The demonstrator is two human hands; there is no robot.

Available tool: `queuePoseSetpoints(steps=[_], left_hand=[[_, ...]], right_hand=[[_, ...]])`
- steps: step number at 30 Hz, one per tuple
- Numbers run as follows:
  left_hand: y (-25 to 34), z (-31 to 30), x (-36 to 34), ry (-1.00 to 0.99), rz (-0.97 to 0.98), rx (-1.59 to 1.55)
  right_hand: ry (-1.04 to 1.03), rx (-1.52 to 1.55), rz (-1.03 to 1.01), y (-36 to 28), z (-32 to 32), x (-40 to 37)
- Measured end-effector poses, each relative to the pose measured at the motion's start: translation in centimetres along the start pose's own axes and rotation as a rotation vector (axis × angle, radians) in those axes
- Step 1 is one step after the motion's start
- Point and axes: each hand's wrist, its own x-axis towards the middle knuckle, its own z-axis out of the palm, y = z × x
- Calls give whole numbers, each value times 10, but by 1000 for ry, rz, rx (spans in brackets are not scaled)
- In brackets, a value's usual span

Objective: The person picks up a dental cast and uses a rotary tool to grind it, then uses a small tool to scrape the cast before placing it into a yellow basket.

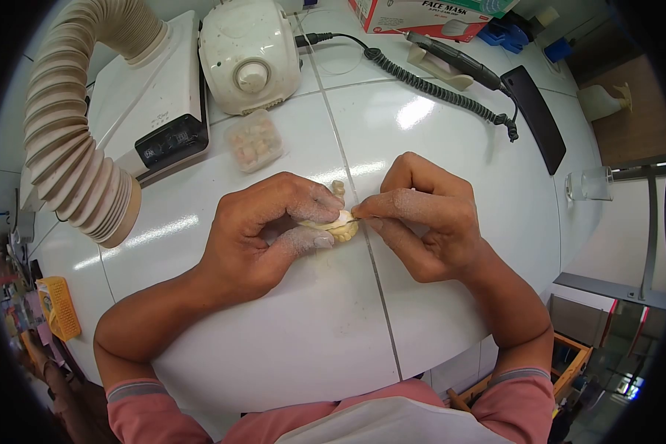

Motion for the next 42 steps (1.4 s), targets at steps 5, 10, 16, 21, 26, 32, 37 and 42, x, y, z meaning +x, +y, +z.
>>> queuePoseSetpoints(steps=[5,10,16,21,26,32,37,42], left_hand=[[1,0,0,-1,-13,7],[0,0,0,-2,-13,-2],[-1,-1,-1,-4,-10,1],[0,0,0,-1,-10,-23],[-2,-1,-1,-9,-1,-10],[-2,-1,0,-11,11,2],[2,-2,2,-46,33,51],[2,1,0,-9,-13,-59]], right_hand=[[-3,-22,-5,-1,-1,1],[-2,-26,8,-2,0,0],[-6,14,30,-1,1,0],[-13,66,33,0,0,1],[-24,29,17,-2,-2,3],[-16,12,19,-2,-1,2],[-16,14,47,-4,0,2],[0,68,48,0,1,1]])
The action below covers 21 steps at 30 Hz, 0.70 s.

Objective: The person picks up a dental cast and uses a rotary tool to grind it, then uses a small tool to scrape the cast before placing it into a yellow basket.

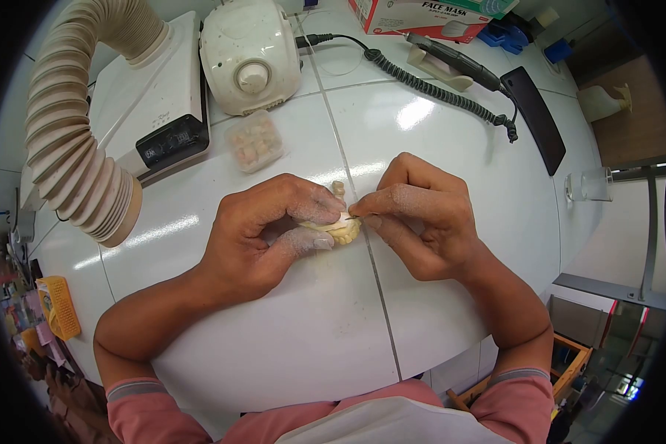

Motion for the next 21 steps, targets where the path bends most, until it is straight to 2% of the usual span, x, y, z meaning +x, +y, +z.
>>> queuePoseSetpoints(steps=[21], left_hand=[[-4,-1,-1,15,20,14]], right_hand=[[3,-71,-42,-1,-2,0]])
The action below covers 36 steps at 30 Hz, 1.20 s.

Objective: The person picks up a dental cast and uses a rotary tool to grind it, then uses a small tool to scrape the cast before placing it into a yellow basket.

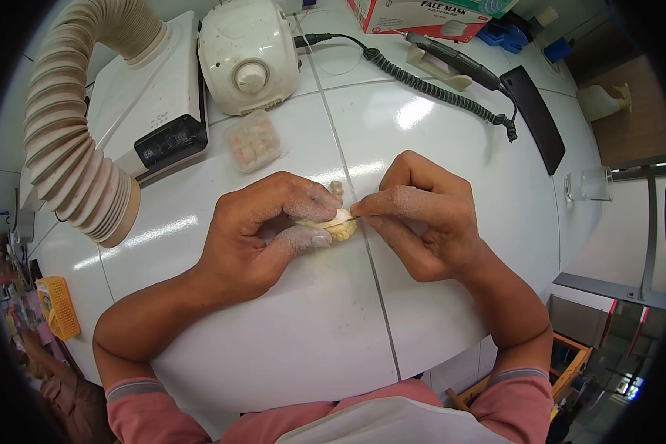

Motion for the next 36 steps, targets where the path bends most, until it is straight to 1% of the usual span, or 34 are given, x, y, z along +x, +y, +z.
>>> queuePoseSetpoints(steps=[19,25,34,36], left_hand=[[-2,-1,0,-1,15,19],[2,-1,0,-5,-21,21],[0,0,0,-1,7,-8],[1,-2,1,-34,16,62]], right_hand=[[16,-29,-7,0,2,-1],[12,-9,6,-1,3,-2],[-4,4,24,-4,1,0],[-9,15,30,-4,1,0]])
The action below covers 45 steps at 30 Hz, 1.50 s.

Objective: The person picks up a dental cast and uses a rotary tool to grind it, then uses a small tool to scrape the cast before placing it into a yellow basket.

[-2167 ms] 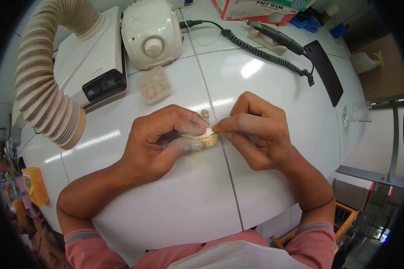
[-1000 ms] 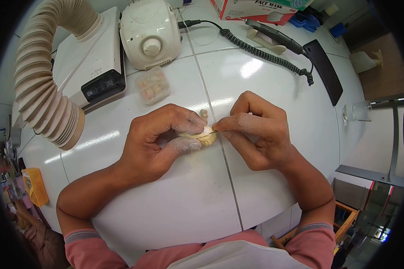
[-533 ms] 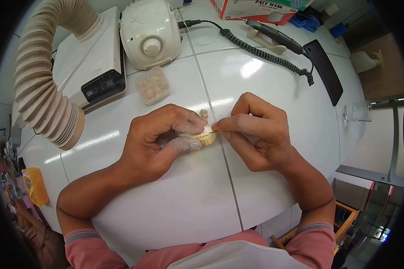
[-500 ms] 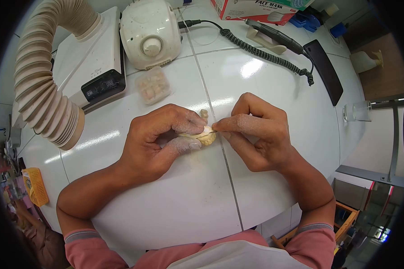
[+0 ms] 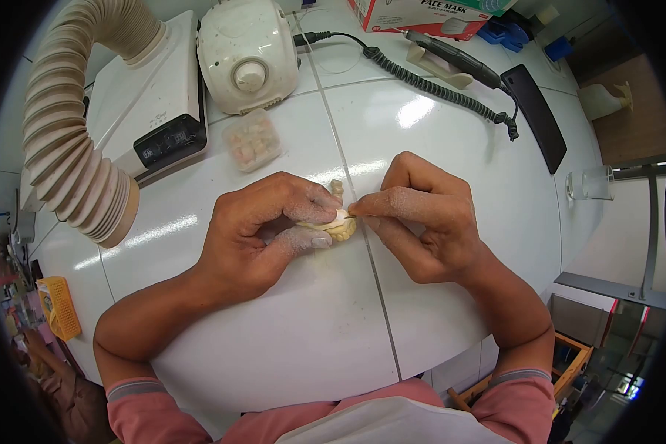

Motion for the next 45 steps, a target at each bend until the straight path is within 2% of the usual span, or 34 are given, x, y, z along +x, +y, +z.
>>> queuePoseSetpoints(steps=[8,19,35,45], left_hand=[[1,1,0,13,-16,-40],[-3,2,-1,91,-43,-46],[1,2,1,69,-40,-32],[5,-1,0,13,-99,-50]], right_hand=[[21,88,19,5,1,0],[78,32,54,5,3,1],[28,59,74,3,4,0],[38,19,7,6,4,0]])
